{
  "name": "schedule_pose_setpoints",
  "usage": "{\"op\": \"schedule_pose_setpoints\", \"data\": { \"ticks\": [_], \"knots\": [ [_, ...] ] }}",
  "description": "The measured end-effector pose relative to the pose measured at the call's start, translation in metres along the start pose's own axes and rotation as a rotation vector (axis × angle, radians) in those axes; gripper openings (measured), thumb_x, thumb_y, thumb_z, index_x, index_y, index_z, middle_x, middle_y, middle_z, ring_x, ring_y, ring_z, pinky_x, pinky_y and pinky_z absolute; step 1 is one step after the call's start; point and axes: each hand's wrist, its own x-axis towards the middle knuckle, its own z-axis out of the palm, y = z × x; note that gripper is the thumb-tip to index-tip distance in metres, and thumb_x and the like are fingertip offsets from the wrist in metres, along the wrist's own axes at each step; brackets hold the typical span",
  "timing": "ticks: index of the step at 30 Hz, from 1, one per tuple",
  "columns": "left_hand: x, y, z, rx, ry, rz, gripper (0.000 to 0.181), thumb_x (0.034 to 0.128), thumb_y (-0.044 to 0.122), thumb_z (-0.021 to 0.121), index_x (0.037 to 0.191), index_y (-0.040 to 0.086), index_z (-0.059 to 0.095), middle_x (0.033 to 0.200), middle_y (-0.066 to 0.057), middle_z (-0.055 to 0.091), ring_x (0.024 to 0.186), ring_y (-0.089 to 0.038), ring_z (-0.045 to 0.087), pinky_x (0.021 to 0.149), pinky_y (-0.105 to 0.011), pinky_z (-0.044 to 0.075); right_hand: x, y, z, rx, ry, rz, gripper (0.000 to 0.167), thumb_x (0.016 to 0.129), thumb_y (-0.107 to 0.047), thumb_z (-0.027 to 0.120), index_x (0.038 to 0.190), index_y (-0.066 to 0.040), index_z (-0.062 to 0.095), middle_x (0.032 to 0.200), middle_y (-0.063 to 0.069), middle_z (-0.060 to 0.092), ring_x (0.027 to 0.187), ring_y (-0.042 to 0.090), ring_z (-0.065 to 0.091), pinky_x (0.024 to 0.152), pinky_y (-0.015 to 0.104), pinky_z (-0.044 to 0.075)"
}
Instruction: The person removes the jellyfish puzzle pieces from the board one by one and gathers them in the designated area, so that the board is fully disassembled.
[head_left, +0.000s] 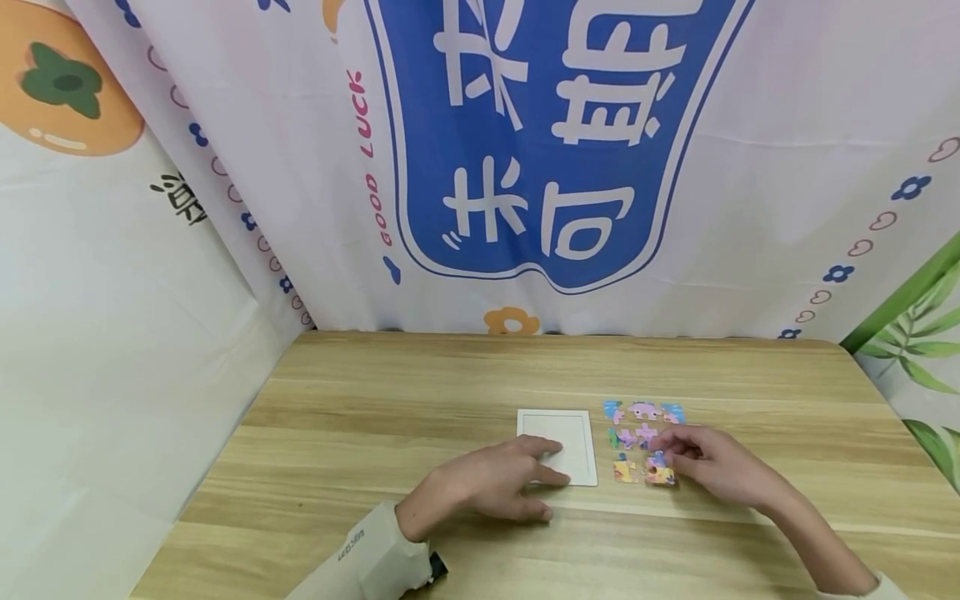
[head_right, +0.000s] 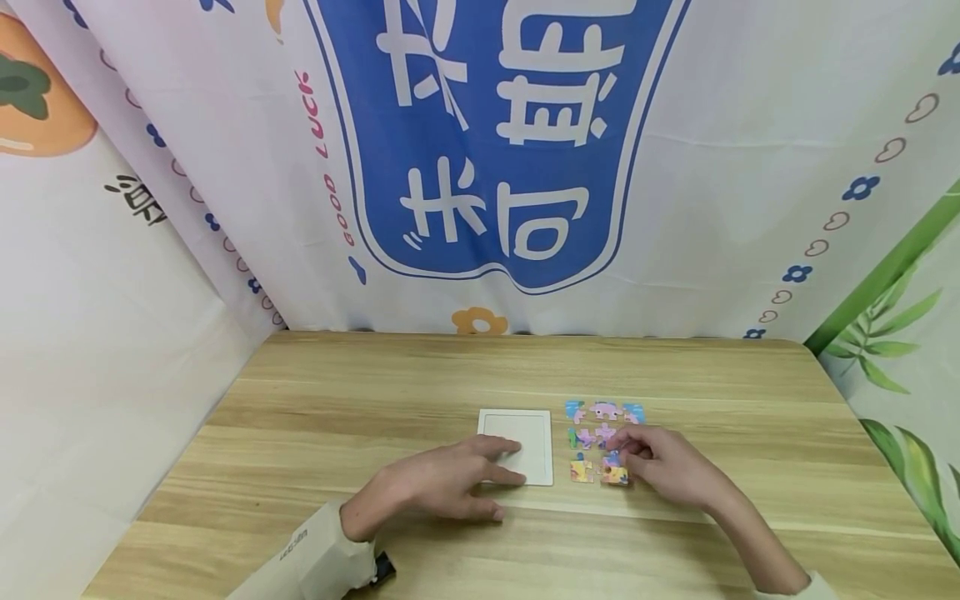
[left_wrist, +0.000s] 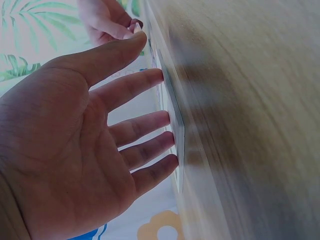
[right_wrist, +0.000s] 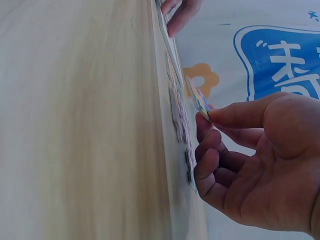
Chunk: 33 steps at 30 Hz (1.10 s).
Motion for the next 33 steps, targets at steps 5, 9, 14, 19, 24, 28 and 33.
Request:
{"op": "schedule_pose_setpoints", "data": {
  "ticks": [5, 9, 14, 19, 24, 28, 33],
  "knots": [
    [0.000, 0.000, -0.001, -0.004, -0.001, -0.004, 0.051, 0.1016, 0.045, 0.074, 0.150, 0.031, 0.065, 0.172, -0.004, 0.042, 0.161, -0.022, 0.038, 0.129, -0.038, 0.039, -0.007, 0.006, -0.007, -0.009, 0.000, -0.003, 0.020, 0.106, -0.012, 0.065, 0.123, -0.005, 0.073, 0.111, 0.004, 0.072, 0.095, -0.001, 0.061, 0.080, 0.021, 0.057],
    [0.000, 0.000, -0.001, -0.013, -0.004, -0.004, 0.051, 0.1019, 0.045, 0.073, 0.150, 0.030, 0.065, 0.172, -0.004, 0.042, 0.161, -0.022, 0.037, 0.129, -0.038, 0.039, -0.012, 0.011, -0.012, 0.000, -0.008, 0.005, 0.021, 0.107, -0.010, 0.063, 0.124, -0.004, 0.073, 0.113, 0.006, 0.072, 0.095, -0.002, 0.061, 0.080, 0.021, 0.057],
    [0.000, 0.000, -0.001, -0.011, -0.008, 0.007, 0.051, 0.1024, 0.045, 0.073, 0.150, 0.031, 0.064, 0.172, -0.004, 0.041, 0.161, -0.021, 0.036, 0.130, -0.038, 0.038, -0.018, 0.018, -0.018, -0.001, -0.020, 0.021, 0.022, 0.108, -0.009, 0.061, 0.126, -0.002, 0.072, 0.113, 0.006, 0.073, 0.094, -0.003, 0.060, 0.079, 0.021, 0.056],
    [0.000, 0.000, 0.000, -0.009, -0.008, 0.010, 0.051, 0.1026, 0.045, 0.072, 0.151, 0.031, 0.064, 0.172, -0.004, 0.041, 0.162, -0.021, 0.036, 0.130, -0.038, 0.038, -0.023, 0.023, -0.021, -0.019, -0.014, 0.006, 0.020, 0.108, -0.007, 0.061, 0.124, -0.003, 0.073, 0.112, 0.006, 0.073, 0.094, -0.004, 0.061, 0.079, 0.021, 0.057],
    [-0.001, 0.000, 0.000, -0.017, -0.012, 0.000, 0.050, 0.1026, 0.044, 0.072, 0.150, 0.031, 0.064, 0.172, -0.003, 0.041, 0.162, -0.021, 0.035, 0.130, -0.038, 0.038, -0.023, 0.025, -0.023, -0.011, -0.014, 0.020, 0.019, 0.108, -0.006, 0.061, 0.122, -0.002, 0.073, 0.111, 0.007, 0.072, 0.093, -0.005, 0.060, 0.078, 0.021, 0.056],
    [0.000, 0.000, 0.000, -0.020, -0.013, -0.006, 0.050, 0.1026, 0.044, 0.072, 0.150, 0.031, 0.064, 0.172, -0.003, 0.041, 0.162, -0.021, 0.035, 0.130, -0.038, 0.037, -0.023, 0.025, -0.022, -0.022, -0.008, 0.025, 0.018, 0.107, -0.006, 0.061, 0.121, -0.004, 0.073, 0.110, 0.006, 0.072, 0.092, -0.005, 0.059, 0.077, 0.021, 0.056],
    [0.000, 0.000, -0.001, -0.022, -0.013, -0.009, 0.050, 0.1025, 0.045, 0.072, 0.150, 0.031, 0.064, 0.172, -0.002, 0.041, 0.162, -0.021, 0.035, 0.130, -0.038, 0.037, -0.022, 0.025, -0.022, -0.049, 0.003, 0.022, 0.018, 0.106, -0.007, 0.063, 0.121, -0.004, 0.073, 0.108, 0.004, 0.072, 0.091, -0.005, 0.059, 0.077, 0.021, 0.056]
  ]
}}
